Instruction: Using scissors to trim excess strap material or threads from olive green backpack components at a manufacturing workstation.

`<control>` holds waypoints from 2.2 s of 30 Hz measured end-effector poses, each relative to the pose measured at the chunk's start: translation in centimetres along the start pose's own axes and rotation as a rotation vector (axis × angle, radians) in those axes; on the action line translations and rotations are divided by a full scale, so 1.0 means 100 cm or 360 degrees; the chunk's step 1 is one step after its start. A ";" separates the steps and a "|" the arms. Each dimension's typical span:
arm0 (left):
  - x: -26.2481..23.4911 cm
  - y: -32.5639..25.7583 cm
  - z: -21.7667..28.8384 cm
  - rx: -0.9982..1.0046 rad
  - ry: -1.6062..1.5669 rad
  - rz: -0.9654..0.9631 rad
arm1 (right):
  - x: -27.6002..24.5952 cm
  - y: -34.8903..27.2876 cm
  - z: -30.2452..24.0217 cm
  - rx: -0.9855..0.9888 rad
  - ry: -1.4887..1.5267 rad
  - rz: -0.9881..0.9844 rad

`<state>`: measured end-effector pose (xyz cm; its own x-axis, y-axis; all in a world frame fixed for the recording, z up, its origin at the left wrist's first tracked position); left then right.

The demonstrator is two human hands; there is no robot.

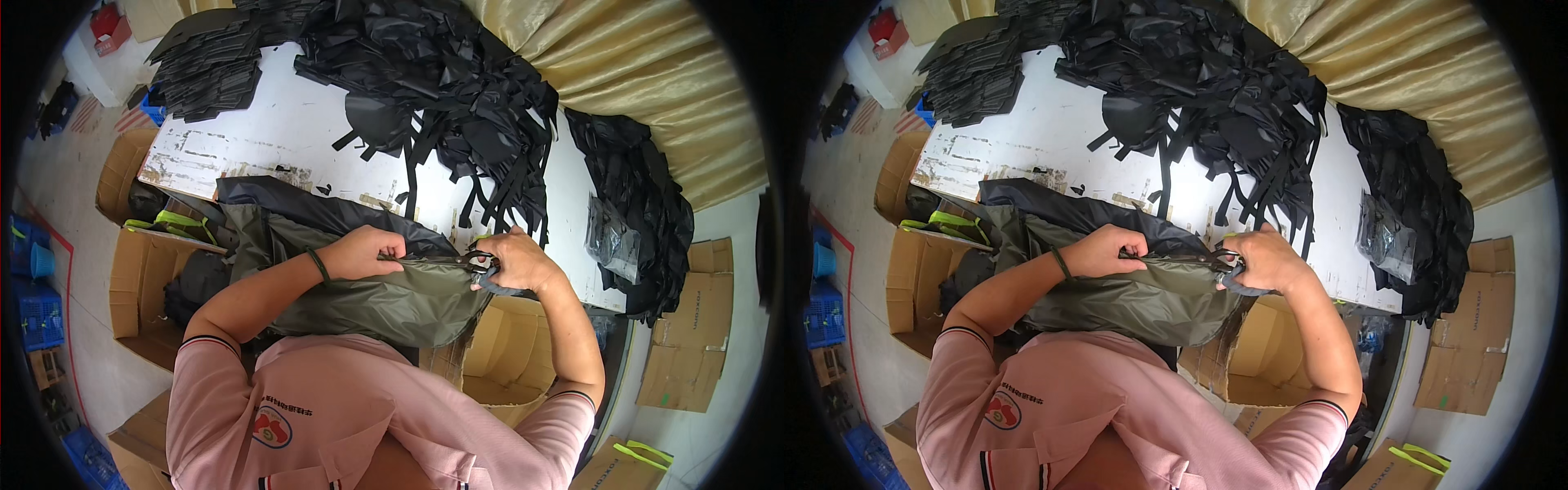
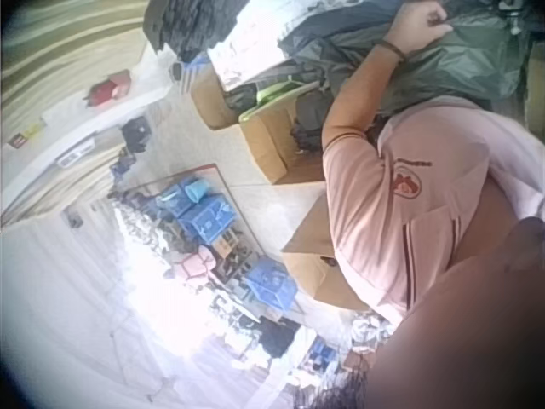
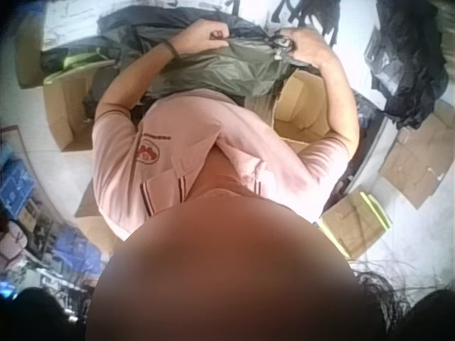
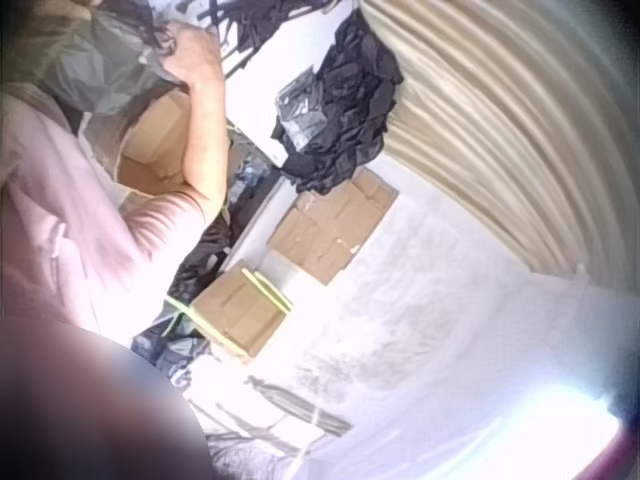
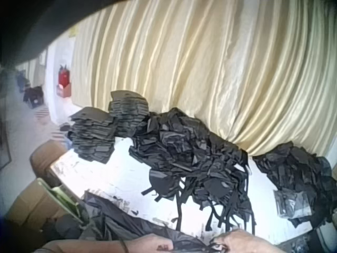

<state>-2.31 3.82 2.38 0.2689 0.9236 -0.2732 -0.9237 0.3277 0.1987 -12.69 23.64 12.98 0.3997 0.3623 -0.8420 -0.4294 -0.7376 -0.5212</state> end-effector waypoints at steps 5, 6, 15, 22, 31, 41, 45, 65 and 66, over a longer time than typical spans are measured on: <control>-0.002 0.000 0.001 0.0021 0.0008 0.0041 | 0.005 0.000 0.001 -0.0006 0.0038 0.0039; -0.001 0.000 0.000 0.0019 0.0006 0.0041 | 0.006 -0.001 0.002 -0.0005 0.0053 0.0053; -0.002 0.001 -0.003 -0.0088 -0.0047 0.0035 | 0.005 -0.004 0.000 -0.0081 -0.0044 0.0143; 0.000 0.003 -0.004 -0.0103 -0.0076 -0.0003 | 0.000 0.000 -0.008 -0.0140 -0.0105 0.0251; 0.000 0.004 -0.007 -0.0140 -0.0119 -0.0020 | 0.006 0.003 -0.006 -0.0137 -0.0208 0.0193; 0.002 0.005 -0.013 -0.0160 -0.0198 -0.0034 | 0.002 0.007 -0.017 -0.0194 -0.0215 0.0365; 0.001 0.005 -0.011 -0.0139 -0.0160 -0.0015 | 0.005 0.007 -0.014 -0.0172 -0.0249 0.0334; -0.008 0.002 -0.002 -0.0131 0.0067 -0.0097 | 0.019 0.008 -0.002 -0.0030 0.0090 0.0245; -0.013 -0.003 -0.006 -0.0138 0.0072 -0.0092 | 0.021 0.008 0.002 -0.0011 0.0173 0.0246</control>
<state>-2.60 2.41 2.08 0.3118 0.8930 -0.3247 -0.9275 0.3602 0.0998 -12.35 23.87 10.77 0.4147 0.1810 -0.8918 -0.4869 -0.7837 -0.3855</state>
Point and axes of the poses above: each hand's wrist, its own y-axis towards the middle knuckle, its own x-axis out of the palm, z = x × y, the point moved 5 cm from there along y, towards the middle knuckle, and after that the axes turned 2 degrees about x, right-handed, at the moved point
